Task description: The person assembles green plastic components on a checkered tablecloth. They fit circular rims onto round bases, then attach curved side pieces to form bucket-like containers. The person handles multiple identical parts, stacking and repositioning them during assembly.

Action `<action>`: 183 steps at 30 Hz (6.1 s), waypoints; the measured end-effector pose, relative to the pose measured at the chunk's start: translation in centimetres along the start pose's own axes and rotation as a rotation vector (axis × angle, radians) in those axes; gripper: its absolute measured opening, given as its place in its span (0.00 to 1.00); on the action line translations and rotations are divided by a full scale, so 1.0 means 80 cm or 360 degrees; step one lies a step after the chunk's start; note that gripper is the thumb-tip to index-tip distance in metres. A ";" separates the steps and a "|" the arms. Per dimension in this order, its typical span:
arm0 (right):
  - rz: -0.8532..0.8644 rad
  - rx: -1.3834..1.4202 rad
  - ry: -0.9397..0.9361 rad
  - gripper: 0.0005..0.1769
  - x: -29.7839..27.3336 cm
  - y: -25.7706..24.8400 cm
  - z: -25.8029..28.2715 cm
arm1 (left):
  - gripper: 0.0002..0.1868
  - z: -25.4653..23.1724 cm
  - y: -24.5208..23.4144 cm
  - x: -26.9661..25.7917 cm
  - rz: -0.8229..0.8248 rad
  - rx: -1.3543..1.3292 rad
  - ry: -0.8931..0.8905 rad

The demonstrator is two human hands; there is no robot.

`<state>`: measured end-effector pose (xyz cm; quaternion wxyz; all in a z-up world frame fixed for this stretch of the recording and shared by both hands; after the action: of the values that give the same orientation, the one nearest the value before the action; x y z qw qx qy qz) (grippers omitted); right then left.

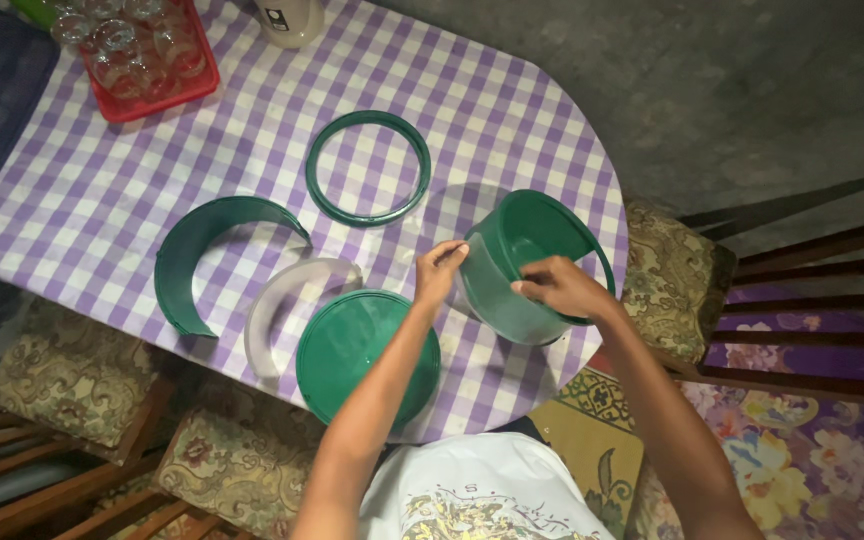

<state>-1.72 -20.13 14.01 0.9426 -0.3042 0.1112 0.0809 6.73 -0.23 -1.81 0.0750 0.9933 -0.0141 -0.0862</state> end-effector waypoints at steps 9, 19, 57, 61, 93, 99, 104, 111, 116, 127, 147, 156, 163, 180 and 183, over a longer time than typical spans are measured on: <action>0.0072 -0.0061 -0.0128 0.18 -0.022 0.006 -0.047 | 0.14 0.011 -0.015 0.024 0.0143 -0.0292 -0.0157; 0.0390 -0.0027 -0.0018 0.22 -0.035 0.004 -0.058 | 0.16 0.039 -0.051 0.062 -0.0051 -0.0223 -0.0408; -0.0232 -0.0475 -0.0744 0.29 0.057 0.039 0.071 | 0.13 -0.101 -0.233 0.007 0.0228 -0.0654 -0.0353; -0.0240 -0.0103 -0.1235 0.28 0.049 0.103 0.195 | 0.14 -0.093 -0.244 -0.005 0.0403 -0.0558 -0.0300; -0.0514 -0.0175 -0.1139 0.05 0.150 0.235 0.143 | 0.33 -0.094 -0.376 -0.241 -0.0551 0.0279 -0.0038; -0.0485 -0.0125 -0.1014 0.07 0.170 0.246 0.126 | 0.24 -0.096 -0.390 -0.216 -0.0746 0.0697 0.0239; -0.0431 -0.0237 -0.0925 0.07 0.178 0.264 0.112 | 0.20 -0.074 -0.408 -0.196 -0.0906 0.0724 0.0311; -0.0416 -0.0375 -0.0850 0.09 0.202 0.286 0.099 | 0.16 -0.067 -0.400 -0.181 -0.1216 0.1153 0.0585; -0.0438 -0.0348 -0.0708 0.15 0.211 0.297 0.092 | 0.13 -0.073 -0.397 -0.180 -0.1202 0.1414 0.0677; -0.0380 -0.0397 -0.0605 0.21 0.212 0.304 0.098 | 0.12 -0.087 -0.388 -0.180 -0.1260 0.1681 0.0688; -0.0118 -0.0199 -0.0658 0.14 0.252 0.324 0.060 | 0.30 -0.029 -0.415 -0.180 -0.1046 0.1016 0.0123; -0.0124 -0.0144 -0.0599 0.22 0.238 0.320 0.074 | 0.36 -0.047 -0.402 -0.188 -0.1060 0.1091 0.0200; -0.0408 -0.0164 -0.0789 0.26 0.191 0.247 0.077 | 0.33 -0.110 -0.362 -0.198 -0.1407 0.1174 0.0962; -0.0286 -0.0599 -0.0168 0.22 0.012 0.066 -0.080 | 0.20 -0.084 -0.158 -0.132 -0.0204 0.0561 0.0557; -0.0404 -0.0655 -0.0235 0.20 0.014 0.080 -0.073 | 0.20 -0.052 -0.122 -0.127 0.0056 0.0495 0.0340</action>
<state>-3.00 -18.36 5.54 0.8689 -0.4946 -0.0160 0.0049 -2.37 10.43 2.48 -0.0767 0.9961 -0.0367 0.0242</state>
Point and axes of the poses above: each hand's wrist, its own x-axis towards the middle knuckle, its own y-axis out of the palm, z = x × y, the point moved 4 cm from there along x, towards the middle knuckle, and after that the axes turned 8 degrees about -z, right-handed, at the moved point
